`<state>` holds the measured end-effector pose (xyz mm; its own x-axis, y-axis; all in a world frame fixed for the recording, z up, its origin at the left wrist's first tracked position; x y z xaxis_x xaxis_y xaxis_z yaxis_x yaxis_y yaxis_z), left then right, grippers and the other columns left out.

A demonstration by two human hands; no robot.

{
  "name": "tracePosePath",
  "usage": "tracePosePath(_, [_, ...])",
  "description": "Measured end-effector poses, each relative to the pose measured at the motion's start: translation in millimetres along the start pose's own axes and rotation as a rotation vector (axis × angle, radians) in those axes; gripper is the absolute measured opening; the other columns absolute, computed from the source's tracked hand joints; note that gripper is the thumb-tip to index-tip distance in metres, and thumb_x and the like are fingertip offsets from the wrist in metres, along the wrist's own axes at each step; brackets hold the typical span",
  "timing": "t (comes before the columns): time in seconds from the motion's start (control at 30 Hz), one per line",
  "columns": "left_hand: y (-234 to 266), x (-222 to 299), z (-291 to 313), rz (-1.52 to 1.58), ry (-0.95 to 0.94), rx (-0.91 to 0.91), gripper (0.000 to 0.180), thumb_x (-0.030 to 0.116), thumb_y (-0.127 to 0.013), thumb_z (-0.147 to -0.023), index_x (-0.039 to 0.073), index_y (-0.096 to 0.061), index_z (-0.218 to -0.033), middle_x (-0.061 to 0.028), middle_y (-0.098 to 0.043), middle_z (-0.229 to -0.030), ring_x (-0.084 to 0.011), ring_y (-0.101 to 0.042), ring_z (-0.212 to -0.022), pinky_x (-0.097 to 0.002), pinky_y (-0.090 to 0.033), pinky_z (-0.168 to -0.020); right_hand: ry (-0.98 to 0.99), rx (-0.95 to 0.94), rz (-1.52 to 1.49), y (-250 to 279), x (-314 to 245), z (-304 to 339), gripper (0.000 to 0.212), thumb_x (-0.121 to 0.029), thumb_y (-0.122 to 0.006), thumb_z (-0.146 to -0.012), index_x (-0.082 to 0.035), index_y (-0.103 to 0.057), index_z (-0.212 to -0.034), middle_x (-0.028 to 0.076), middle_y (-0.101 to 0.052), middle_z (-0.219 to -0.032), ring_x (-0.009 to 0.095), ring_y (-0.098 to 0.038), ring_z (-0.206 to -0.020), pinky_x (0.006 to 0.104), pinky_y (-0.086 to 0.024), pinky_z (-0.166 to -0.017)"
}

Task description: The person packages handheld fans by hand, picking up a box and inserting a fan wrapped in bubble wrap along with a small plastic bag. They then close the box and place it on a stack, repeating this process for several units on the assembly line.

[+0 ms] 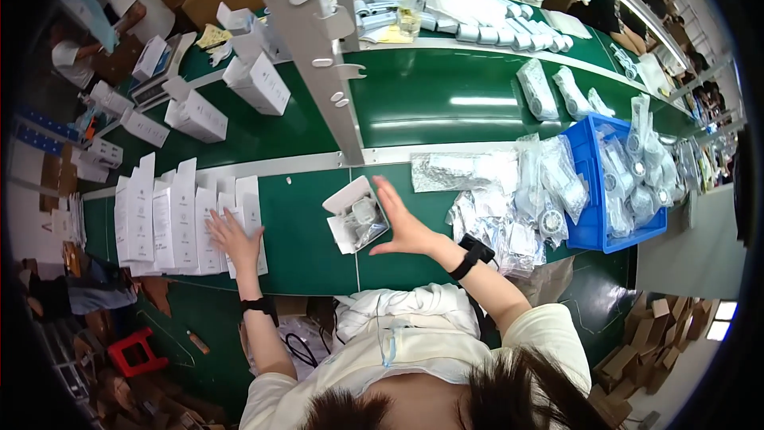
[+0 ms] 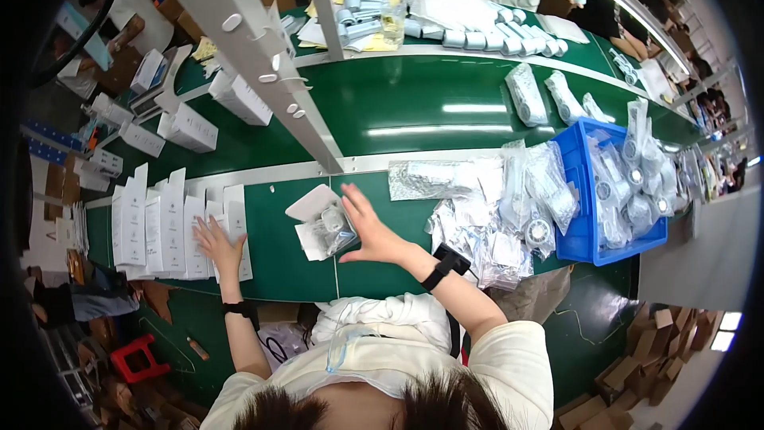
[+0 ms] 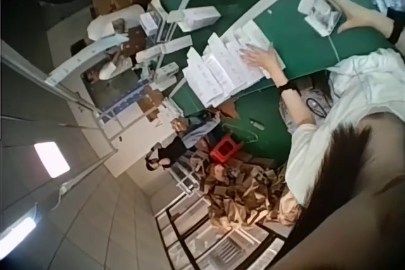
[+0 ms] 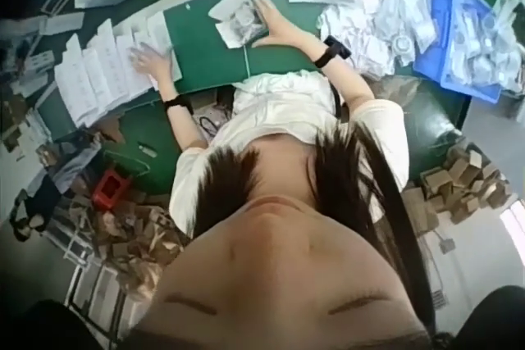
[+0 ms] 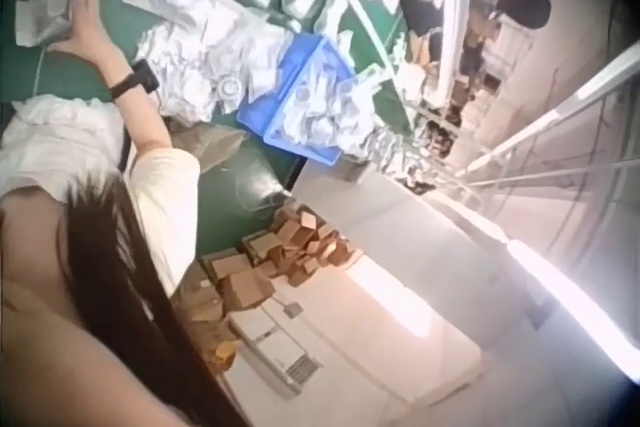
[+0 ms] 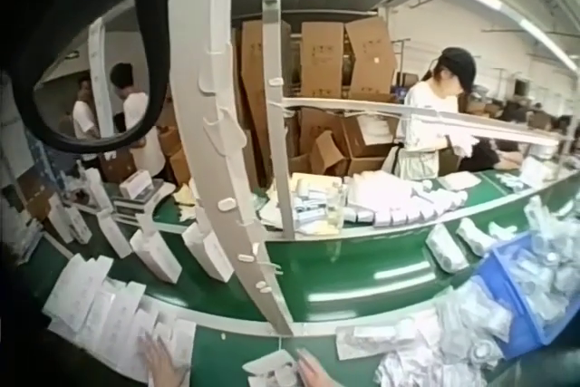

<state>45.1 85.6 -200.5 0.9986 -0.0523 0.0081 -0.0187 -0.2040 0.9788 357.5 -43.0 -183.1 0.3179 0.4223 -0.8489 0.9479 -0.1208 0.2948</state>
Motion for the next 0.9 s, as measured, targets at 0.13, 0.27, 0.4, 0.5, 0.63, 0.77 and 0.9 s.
tracePosePath(0.13, [-42,-4,6,-0.069,-0.115,-0.239,0.094,0.016,-0.073,-0.061,0.006,-0.014,-0.134,-0.0162,-0.007,-0.141,-0.0363,-0.011,-0.128,-0.061,-0.019,-0.093,-0.27,-0.098,-0.048,9,21,-4,0.106,-0.02,-0.08,-0.052,-0.007,-0.013,-0.134,0.017,-0.032,-0.127,0.031,-0.03,-0.121,0.0413,-0.023,-0.101])
tracePosePath(0.27, [0,71,51,0.219,-0.176,-0.081,0.102,0.016,-0.076,-0.056,0.006,-0.012,-0.135,-0.0161,-0.009,-0.14,-0.036,-0.016,-0.127,-0.0567,-0.025,-0.091,-0.324,0.308,-0.276,104,34,-46,0.1,-0.012,-0.078,-0.055,-0.004,-0.015,-0.132,0.013,-0.032,-0.128,0.026,-0.034,-0.118,0.0366,-0.032,-0.096])
tracePosePath(0.4, [16,121,70,0.296,-0.147,-0.39,0.099,0.017,-0.076,-0.058,0.004,-0.013,-0.134,-0.0192,-0.014,-0.138,-0.0375,-0.02,-0.123,-0.0518,-0.026,-0.09,-0.191,0.521,0.141,178,80,-126,0.102,-0.009,-0.078,-0.053,-0.003,-0.014,-0.132,0.016,-0.033,-0.126,0.024,-0.037,-0.116,0.0339,-0.034,-0.095])
tracePosePath(0.5, [6,138,59,0.309,-0.071,-0.665,0.099,0.016,-0.076,-0.058,0.003,-0.013,-0.133,-0.021,-0.019,-0.134,-0.0378,-0.022,-0.122,-0.0487,-0.026,-0.092,-0.252,0.565,0.283,209,140,-149,0.107,-0.011,-0.079,-0.052,-0.003,-0.01,-0.133,0.019,-0.033,-0.127,0.026,-0.038,-0.116,0.034,-0.033,-0.095])
tracePosePath(0.63, [-23,115,27,0.67,-0.183,-0.48,0.092,0.012,-0.074,-0.061,0.005,-0.017,-0.132,-0.019,-0.031,-0.127,-0.034,-0.031,-0.118,-0.0417,-0.03,-0.093,-0.264,0.5,0.365,208,171,-138,0.11,-0.017,-0.08,-0.051,-0.005,-0.008,-0.134,0.02,-0.031,-0.129,0.033,-0.034,-0.118,0.0383,-0.033,-0.096])
tracePosePath(0.77, [-56,97,52,1.376,0.309,-1.051,0.087,0.011,-0.072,-0.06,0.009,-0.022,-0.132,-0.0155,-0.042,-0.119,-0.0285,-0.042,-0.111,-0.0357,-0.035,-0.091,-0.578,0.007,0.884,177,153,-78,0.103,-0.031,-0.077,-0.054,-0.007,-0.017,-0.134,0.02,-0.032,-0.129,0.039,-0.029,-0.118,0.0435,-0.032,-0.095])
tracePosePath(0.9, [13,149,42,1.659,0.043,-0.929,0.077,0.005,-0.068,-0.063,0.007,-0.025,-0.127,-0.0128,-0.039,-0.123,-0.0234,-0.041,-0.111,-0.0348,-0.034,-0.092,-0.618,-0.761,0.844,138,137,-7,0.088,-0.031,-0.073,-0.059,-0.009,-0.027,-0.131,0.017,-0.037,-0.126,0.036,-0.035,-0.115,0.0428,-0.035,-0.092])
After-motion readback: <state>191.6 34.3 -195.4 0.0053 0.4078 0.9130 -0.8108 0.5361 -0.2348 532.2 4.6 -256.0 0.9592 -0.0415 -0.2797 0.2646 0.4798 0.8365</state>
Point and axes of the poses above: each hand's wrist, its own z-axis away from the middle knuckle, its own y-axis out of the back of the hand, x = y × z, the point moved 5 cm from there along -z, towards the middle knuckle
